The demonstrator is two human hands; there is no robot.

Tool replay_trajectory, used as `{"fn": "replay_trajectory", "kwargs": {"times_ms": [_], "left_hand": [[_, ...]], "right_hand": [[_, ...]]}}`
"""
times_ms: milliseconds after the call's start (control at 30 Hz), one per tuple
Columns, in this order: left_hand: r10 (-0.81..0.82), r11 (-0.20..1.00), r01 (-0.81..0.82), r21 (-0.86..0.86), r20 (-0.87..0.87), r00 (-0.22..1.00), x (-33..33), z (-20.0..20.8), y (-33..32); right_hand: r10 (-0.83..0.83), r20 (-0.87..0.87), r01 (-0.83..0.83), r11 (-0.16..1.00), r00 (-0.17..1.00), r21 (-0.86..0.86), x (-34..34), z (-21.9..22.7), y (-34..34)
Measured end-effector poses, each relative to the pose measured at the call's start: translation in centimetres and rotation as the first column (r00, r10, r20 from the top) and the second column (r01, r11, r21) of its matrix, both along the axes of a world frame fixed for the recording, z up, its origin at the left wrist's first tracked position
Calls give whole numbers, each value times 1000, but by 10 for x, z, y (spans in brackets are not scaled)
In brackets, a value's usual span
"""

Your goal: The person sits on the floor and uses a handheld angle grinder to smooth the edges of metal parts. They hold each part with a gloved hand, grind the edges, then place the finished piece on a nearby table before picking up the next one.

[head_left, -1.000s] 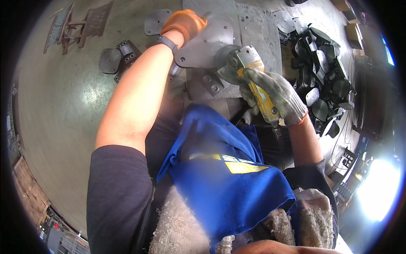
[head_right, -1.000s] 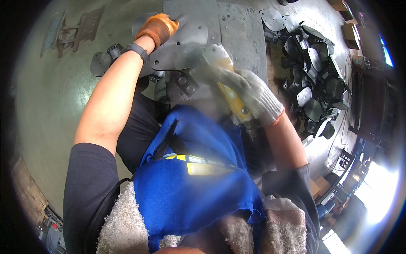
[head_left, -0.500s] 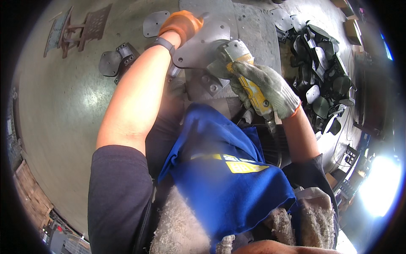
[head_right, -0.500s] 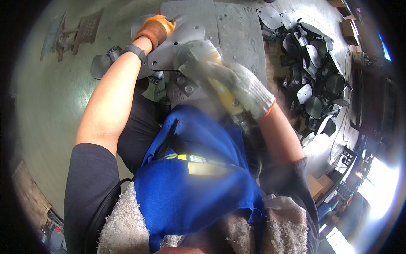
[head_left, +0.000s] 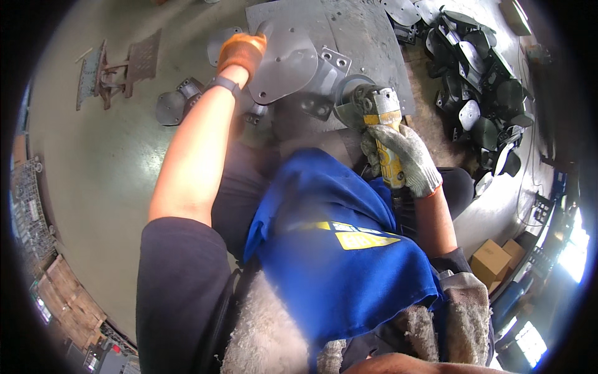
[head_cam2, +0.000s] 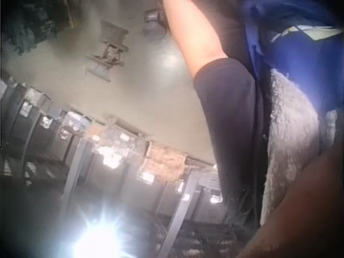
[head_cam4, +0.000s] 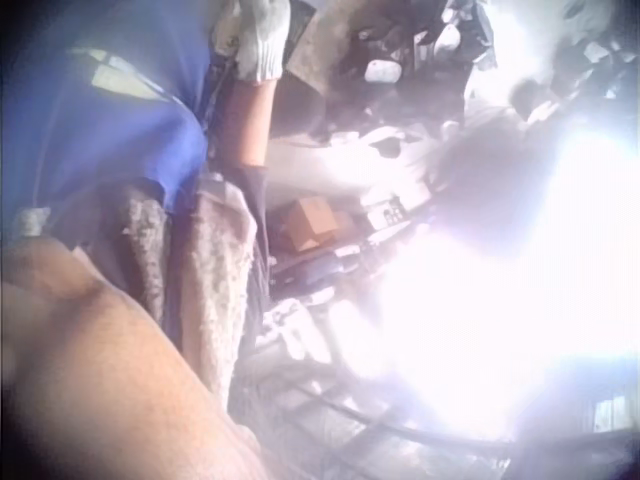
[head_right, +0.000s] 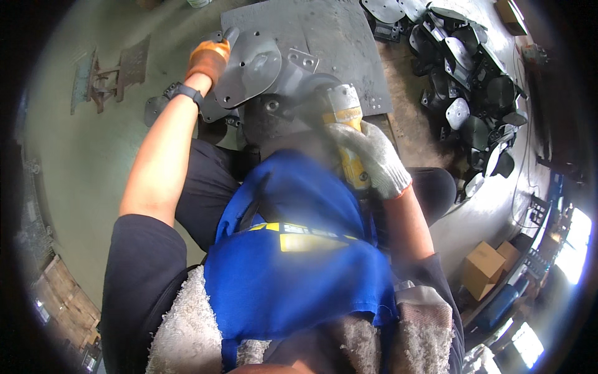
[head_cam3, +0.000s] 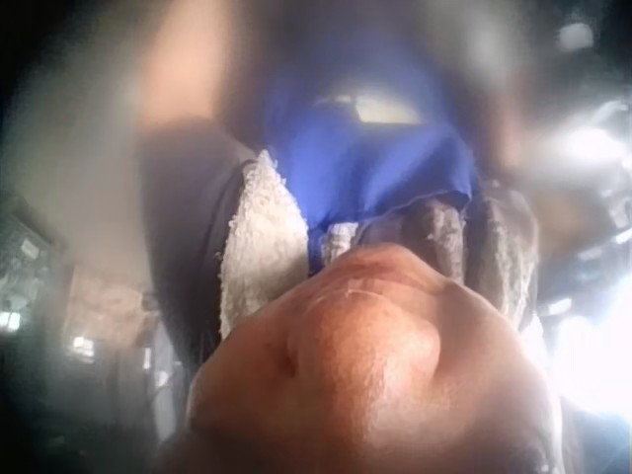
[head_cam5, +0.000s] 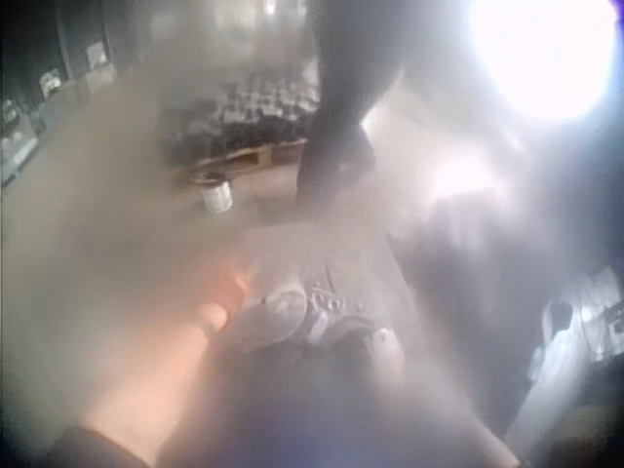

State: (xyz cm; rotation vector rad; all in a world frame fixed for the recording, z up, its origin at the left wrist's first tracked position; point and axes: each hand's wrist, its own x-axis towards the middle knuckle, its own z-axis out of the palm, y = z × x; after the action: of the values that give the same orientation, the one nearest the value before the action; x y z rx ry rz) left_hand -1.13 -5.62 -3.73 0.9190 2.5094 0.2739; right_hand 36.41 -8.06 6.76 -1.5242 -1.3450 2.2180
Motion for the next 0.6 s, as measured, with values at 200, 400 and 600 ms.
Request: {"fn": "replay_trajectory", "kwargs": {"times_ms": [200, 400, 600], "left_hand": [[-29, 999, 31, 35, -70, 997, 0, -5, -9], [-180, 984, 179, -24, -210, 961, -20, -26, -7], [-121, 993, 115, -40, -203, 972, -12, -13, -5]], "right_hand": [[-35, -31, 34, 998, 999, -49, 13, -25, -13], [53, -65, -58, 994, 997, -90, 2, -23, -6], [144, -75, -147, 989, 987, -36, -8, -33, -1]]}}
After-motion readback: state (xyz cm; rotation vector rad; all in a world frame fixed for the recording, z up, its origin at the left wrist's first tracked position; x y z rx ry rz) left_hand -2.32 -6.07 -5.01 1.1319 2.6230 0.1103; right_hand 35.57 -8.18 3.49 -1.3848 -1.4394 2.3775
